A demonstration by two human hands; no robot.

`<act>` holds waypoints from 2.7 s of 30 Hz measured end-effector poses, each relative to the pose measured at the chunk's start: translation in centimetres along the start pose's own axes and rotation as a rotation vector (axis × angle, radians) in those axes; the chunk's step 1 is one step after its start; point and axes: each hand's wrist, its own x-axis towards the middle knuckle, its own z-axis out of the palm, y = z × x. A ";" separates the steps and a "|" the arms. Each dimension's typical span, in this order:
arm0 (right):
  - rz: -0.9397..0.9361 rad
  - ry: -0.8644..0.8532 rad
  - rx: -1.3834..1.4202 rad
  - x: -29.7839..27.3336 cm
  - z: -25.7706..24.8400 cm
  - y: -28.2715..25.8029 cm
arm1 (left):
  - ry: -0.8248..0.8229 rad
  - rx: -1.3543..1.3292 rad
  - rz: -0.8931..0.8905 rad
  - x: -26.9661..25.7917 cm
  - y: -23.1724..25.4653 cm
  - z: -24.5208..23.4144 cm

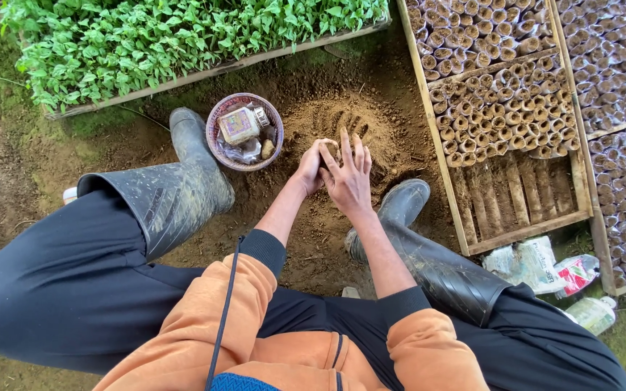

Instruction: Filling small paper seedling tubes with soil and arranging them in a wooden tray.

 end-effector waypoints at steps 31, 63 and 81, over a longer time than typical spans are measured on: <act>0.073 -0.084 -0.088 -0.3 0.1 -1.9 | 0.097 -0.022 -0.020 -2.1 0.9 0.2; 0.104 -0.037 -0.081 -1.7 2.2 -2.7 | 0.009 0.046 -0.038 -4.2 2.8 1.6; 0.092 -0.049 -0.098 -0.8 1.7 -2.2 | 0.011 0.074 -0.041 0.8 -0.5 -1.5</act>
